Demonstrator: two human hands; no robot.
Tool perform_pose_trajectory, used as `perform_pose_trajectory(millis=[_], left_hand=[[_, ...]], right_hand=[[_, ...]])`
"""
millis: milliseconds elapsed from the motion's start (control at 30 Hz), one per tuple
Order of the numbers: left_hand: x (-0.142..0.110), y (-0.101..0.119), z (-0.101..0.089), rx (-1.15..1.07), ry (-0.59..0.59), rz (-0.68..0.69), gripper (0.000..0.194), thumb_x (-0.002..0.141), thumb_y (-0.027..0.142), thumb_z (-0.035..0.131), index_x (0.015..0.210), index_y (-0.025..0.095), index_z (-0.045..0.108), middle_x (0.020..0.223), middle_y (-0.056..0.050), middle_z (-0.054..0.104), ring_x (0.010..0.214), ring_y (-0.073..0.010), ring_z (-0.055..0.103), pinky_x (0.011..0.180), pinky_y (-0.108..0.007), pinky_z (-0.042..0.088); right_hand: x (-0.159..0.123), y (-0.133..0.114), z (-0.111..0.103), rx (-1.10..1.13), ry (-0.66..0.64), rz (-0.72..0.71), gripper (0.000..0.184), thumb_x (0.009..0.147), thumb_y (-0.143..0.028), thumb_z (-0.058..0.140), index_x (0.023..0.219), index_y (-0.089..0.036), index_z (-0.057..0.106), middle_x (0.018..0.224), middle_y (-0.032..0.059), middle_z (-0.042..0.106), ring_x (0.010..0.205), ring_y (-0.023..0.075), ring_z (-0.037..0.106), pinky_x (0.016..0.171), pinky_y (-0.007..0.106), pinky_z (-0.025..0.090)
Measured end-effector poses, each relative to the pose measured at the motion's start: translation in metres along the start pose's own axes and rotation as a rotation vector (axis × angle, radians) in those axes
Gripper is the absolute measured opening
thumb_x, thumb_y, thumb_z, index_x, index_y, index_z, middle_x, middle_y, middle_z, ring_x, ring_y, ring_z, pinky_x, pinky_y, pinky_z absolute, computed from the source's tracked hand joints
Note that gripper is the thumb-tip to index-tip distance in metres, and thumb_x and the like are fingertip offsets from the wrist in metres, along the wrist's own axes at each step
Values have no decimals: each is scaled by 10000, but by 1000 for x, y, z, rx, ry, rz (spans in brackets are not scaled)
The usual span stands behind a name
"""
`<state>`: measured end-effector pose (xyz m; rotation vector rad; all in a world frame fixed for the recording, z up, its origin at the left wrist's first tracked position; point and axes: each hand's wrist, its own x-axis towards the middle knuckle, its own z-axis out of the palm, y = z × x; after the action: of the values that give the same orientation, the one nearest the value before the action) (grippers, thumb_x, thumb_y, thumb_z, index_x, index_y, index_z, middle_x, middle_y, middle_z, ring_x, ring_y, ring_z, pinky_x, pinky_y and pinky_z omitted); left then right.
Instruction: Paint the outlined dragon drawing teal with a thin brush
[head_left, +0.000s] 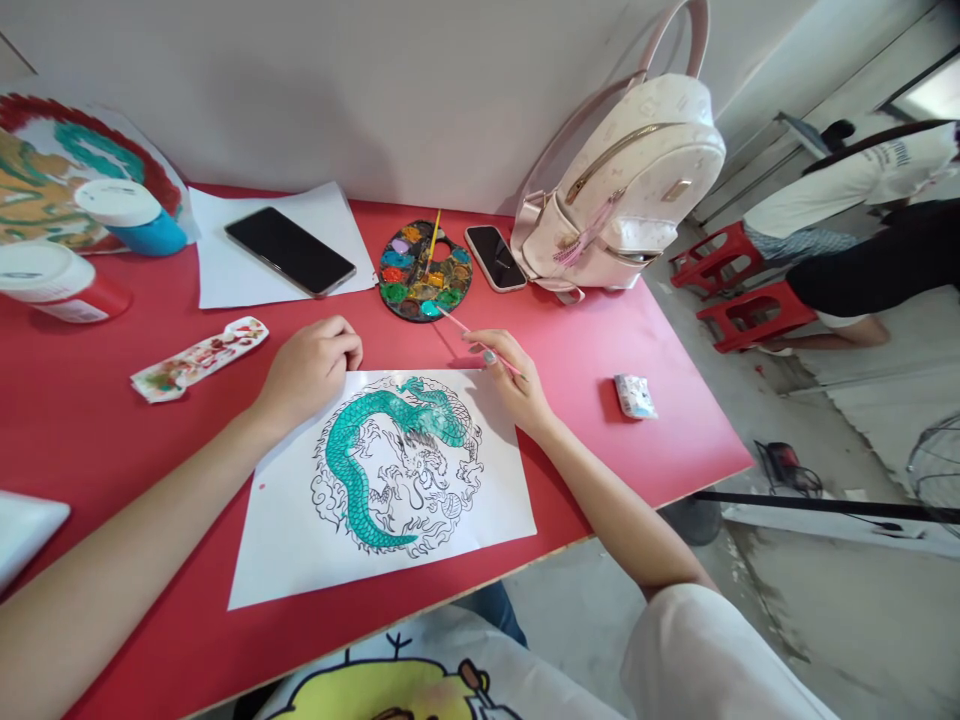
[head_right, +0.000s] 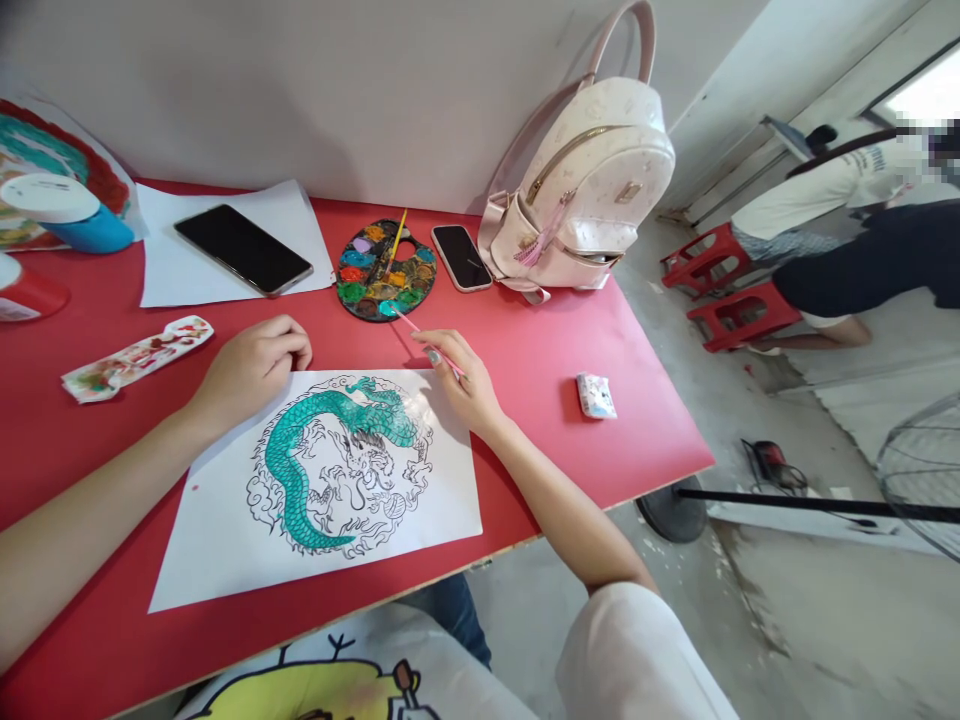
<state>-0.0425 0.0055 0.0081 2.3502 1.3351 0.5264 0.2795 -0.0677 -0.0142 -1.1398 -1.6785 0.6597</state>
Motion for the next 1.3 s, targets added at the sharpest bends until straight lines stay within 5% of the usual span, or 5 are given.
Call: perform_pose_trajectory(millis=[1300], left_hand=[[0, 0, 3, 11, 14, -12, 256, 889, 68, 443, 718, 248, 502, 947, -64, 662, 873, -242, 600, 773, -404, 399]], right_hand=[[-1, 10, 2, 52, -52, 110, 543, 1191, -731, 528, 1414, -312, 792, 1492, 121, 838, 1355, 307, 820, 1233, 505, 634]])
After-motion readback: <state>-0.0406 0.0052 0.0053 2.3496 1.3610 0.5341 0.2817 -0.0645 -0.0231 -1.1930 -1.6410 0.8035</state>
